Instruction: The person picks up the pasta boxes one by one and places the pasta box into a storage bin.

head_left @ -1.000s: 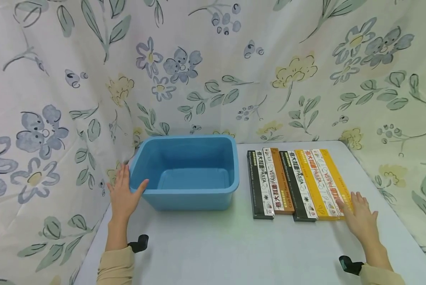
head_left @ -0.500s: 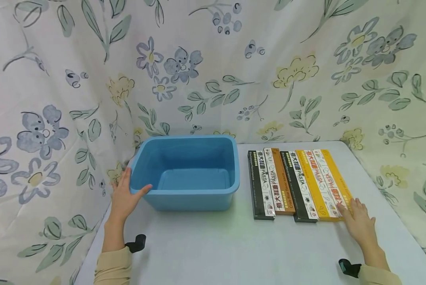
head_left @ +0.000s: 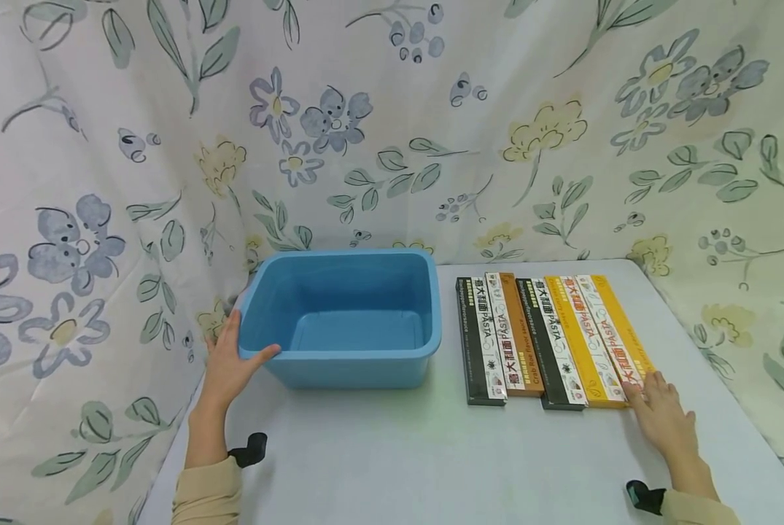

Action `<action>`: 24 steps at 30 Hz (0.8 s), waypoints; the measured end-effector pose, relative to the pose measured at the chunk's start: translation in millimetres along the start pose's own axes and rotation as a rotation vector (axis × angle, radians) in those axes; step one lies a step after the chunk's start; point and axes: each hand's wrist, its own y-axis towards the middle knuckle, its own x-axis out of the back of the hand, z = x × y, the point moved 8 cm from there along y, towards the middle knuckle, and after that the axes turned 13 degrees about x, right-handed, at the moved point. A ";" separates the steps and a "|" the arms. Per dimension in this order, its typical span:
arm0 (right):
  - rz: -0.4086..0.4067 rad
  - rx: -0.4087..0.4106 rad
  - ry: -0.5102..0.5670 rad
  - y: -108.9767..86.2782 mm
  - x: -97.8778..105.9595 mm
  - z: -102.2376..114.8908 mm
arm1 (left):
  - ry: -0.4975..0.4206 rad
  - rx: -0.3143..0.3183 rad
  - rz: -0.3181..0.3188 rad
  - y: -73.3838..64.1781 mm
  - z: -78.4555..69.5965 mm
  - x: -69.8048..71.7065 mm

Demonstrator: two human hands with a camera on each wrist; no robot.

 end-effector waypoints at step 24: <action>-0.009 -0.212 0.200 15.1 9.3 -37.8 | -0.054 -0.038 -0.040 -2.9 -3.2 6.9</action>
